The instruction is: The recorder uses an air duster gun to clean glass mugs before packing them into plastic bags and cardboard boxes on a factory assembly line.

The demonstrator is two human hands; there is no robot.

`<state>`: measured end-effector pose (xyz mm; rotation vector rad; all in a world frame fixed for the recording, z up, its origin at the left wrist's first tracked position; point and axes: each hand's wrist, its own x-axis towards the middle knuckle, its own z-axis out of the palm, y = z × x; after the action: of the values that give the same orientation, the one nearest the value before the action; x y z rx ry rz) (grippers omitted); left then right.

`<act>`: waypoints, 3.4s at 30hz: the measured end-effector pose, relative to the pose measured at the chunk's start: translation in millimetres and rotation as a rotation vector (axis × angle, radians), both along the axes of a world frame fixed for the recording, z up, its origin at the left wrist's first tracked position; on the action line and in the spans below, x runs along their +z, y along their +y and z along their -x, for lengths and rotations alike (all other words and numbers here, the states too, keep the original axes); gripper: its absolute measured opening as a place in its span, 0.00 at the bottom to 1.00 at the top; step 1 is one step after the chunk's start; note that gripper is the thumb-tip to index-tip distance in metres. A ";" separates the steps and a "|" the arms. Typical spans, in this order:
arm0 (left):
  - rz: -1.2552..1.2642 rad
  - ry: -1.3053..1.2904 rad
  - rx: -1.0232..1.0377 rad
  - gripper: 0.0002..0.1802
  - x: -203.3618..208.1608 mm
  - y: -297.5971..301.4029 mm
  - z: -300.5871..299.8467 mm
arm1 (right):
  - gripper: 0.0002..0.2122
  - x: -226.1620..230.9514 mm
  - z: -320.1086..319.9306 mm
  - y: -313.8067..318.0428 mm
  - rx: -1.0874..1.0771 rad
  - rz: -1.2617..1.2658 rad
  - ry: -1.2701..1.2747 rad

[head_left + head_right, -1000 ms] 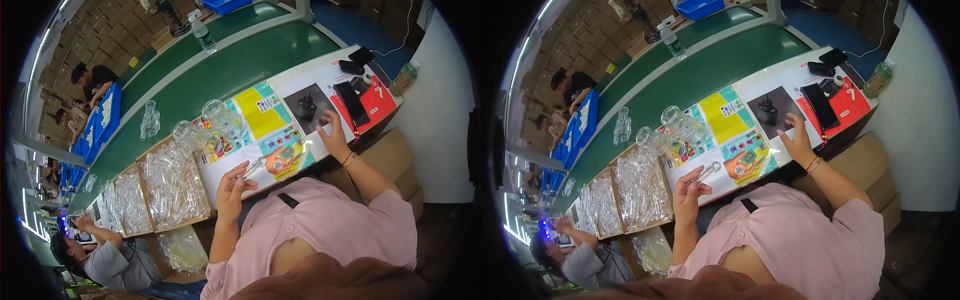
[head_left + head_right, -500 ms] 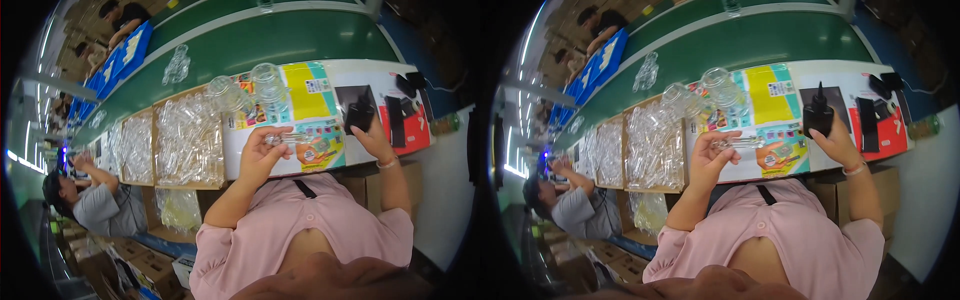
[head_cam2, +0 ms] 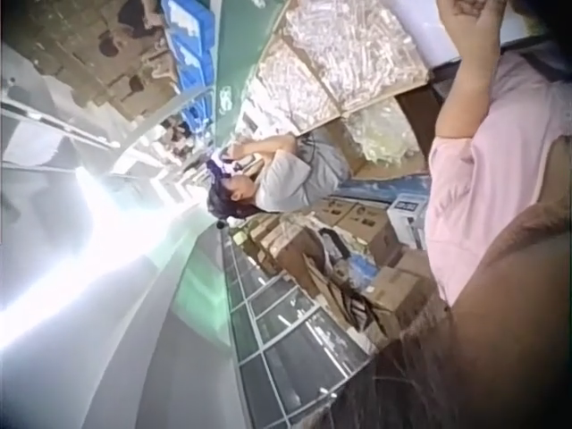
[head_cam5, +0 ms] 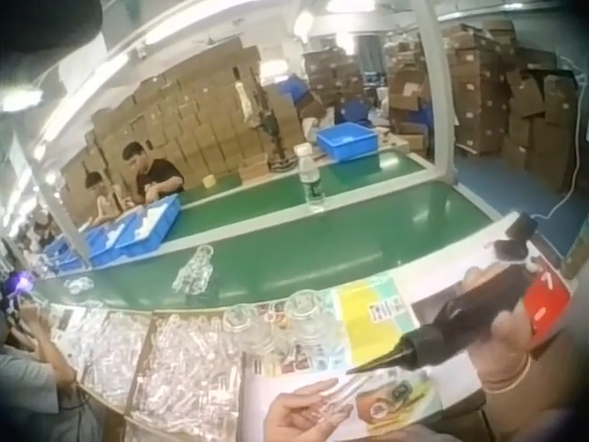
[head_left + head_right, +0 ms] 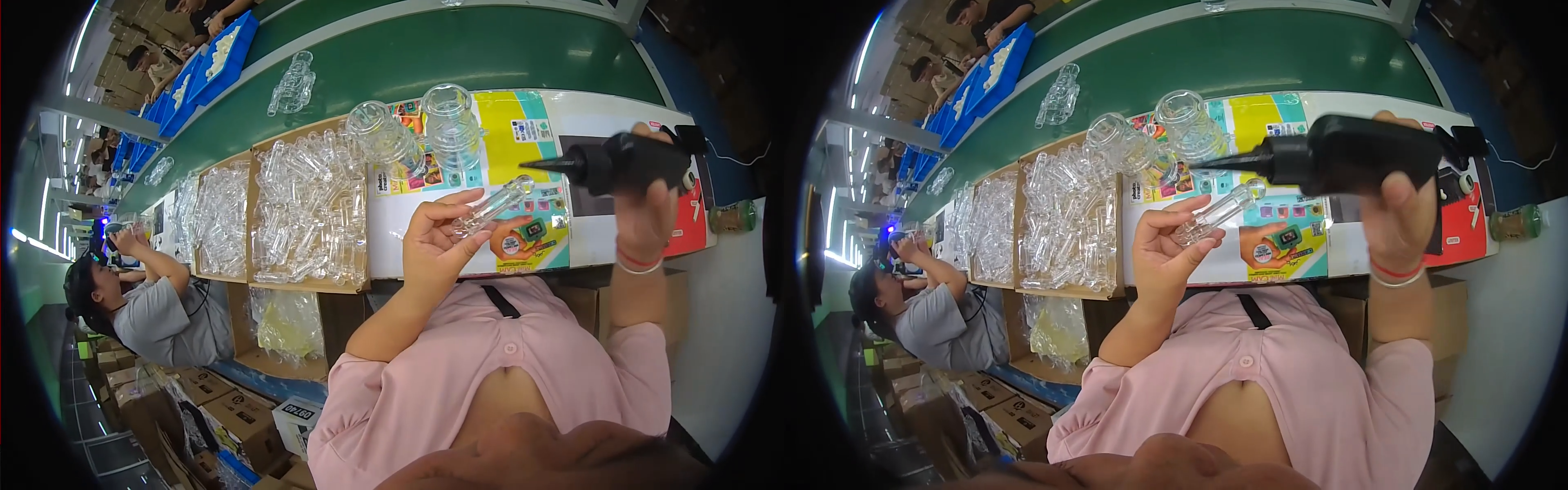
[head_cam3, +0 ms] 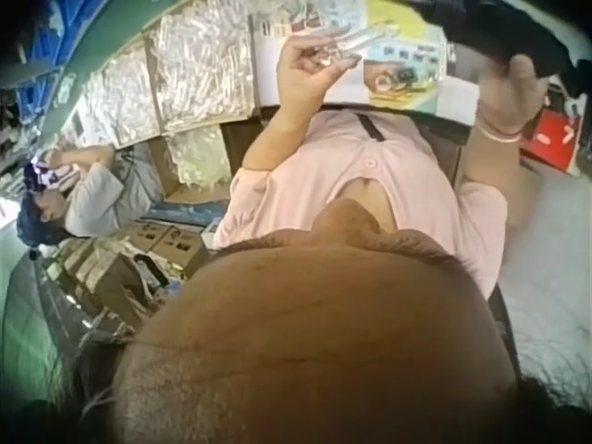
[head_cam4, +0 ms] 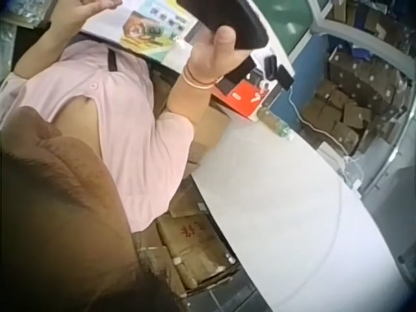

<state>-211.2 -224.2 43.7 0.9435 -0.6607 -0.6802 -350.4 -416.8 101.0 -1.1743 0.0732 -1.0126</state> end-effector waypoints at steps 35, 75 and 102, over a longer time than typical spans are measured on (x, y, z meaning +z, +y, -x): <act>0.190 -0.154 0.109 0.21 0.0 35.3 16.7 | 0.16 23.4 5.9 72.0 -0.153 0.801 0.276; -0.078 -0.699 0.278 0.24 10.4 45.2 10.2 | 0.23 38.4 17.1 70.8 0.026 1.016 0.089; 0.025 -0.194 0.088 0.23 7.6 51.5 16.8 | 0.11 6.6 -1.5 86.0 -0.171 1.166 -0.435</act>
<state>-228.0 -172.7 51.3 1.0176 -0.7920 -0.5053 -348.9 -330.7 107.5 -1.9580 -0.8816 -1.4978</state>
